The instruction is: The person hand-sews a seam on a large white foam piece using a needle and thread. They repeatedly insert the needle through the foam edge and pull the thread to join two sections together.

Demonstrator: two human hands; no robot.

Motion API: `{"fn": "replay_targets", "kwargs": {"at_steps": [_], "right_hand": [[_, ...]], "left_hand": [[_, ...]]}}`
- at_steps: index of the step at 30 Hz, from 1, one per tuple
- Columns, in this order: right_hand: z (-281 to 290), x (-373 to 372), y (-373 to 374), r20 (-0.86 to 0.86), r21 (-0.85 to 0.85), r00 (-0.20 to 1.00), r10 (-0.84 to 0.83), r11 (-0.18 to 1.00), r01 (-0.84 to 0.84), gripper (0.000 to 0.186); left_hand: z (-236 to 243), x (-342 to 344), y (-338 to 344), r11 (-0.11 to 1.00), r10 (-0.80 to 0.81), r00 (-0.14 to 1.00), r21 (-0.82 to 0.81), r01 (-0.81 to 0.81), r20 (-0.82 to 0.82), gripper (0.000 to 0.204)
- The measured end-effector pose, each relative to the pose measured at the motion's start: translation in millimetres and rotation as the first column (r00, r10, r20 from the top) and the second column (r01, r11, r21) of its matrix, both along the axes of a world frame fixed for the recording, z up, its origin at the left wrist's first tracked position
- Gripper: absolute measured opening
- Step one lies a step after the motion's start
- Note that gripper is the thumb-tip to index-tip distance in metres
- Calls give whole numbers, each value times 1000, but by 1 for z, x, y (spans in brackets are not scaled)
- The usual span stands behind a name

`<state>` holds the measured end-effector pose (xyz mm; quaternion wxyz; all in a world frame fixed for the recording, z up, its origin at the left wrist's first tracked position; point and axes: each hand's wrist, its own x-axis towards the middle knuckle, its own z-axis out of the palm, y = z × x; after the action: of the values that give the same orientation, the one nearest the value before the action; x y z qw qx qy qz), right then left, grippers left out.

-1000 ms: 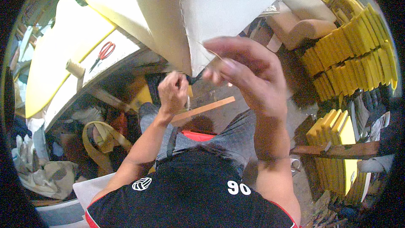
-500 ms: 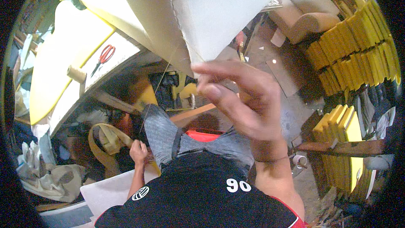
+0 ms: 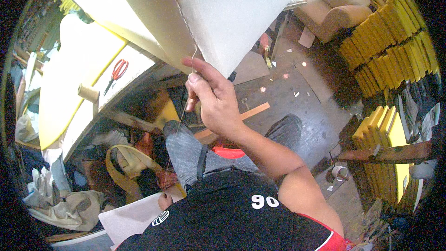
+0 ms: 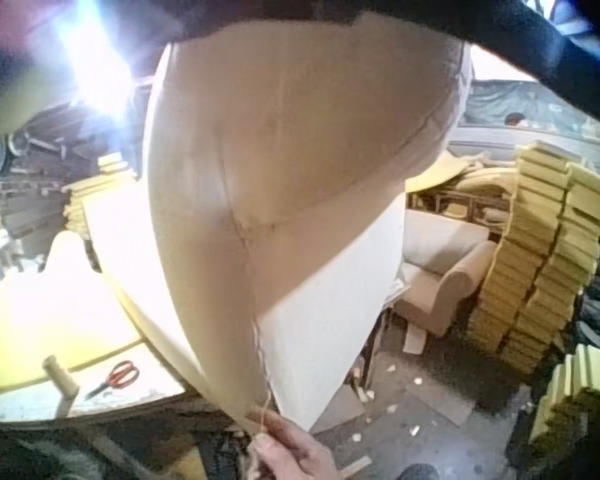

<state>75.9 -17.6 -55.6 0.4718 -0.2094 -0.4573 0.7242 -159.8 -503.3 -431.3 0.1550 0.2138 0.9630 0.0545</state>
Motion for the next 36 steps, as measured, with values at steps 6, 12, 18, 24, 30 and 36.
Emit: {"fn": "replay_targets", "kwargs": {"at_steps": [6, 12, 18, 24, 30, 36], "right_hand": [[-13, 9, 20, 376, 541, 870, -320, 838, 73, 26], [-7, 53, 6, 371, 745, 722, -583, 652, 144, 32], [1, 52, -35, 350, 900, 851, -392, 392, -190, 38], [-18, 61, -46, 476, 660, 839, -263, 738, -142, 32], [-18, 96, -29, 370, 173, 914, 164, 955, -241, 11], [-12, 106, -29, 539, 425, 832, -132, 895, -133, 13]], "left_hand": [[62, -15, 112, 878, -260, 921, 327, 350, -290, 19], [194, -16, 241, 660, -616, 730, 313, 684, -297, 5], [341, 54, 317, 214, -932, 304, 381, 900, -196, 10], [368, 80, 354, -5, -927, 220, 595, 803, -304, 8], [357, 99, 368, -78, -903, 229, 663, 744, -363, 9], [358, 98, 382, -135, -643, 391, 601, 788, -658, 14]]}}
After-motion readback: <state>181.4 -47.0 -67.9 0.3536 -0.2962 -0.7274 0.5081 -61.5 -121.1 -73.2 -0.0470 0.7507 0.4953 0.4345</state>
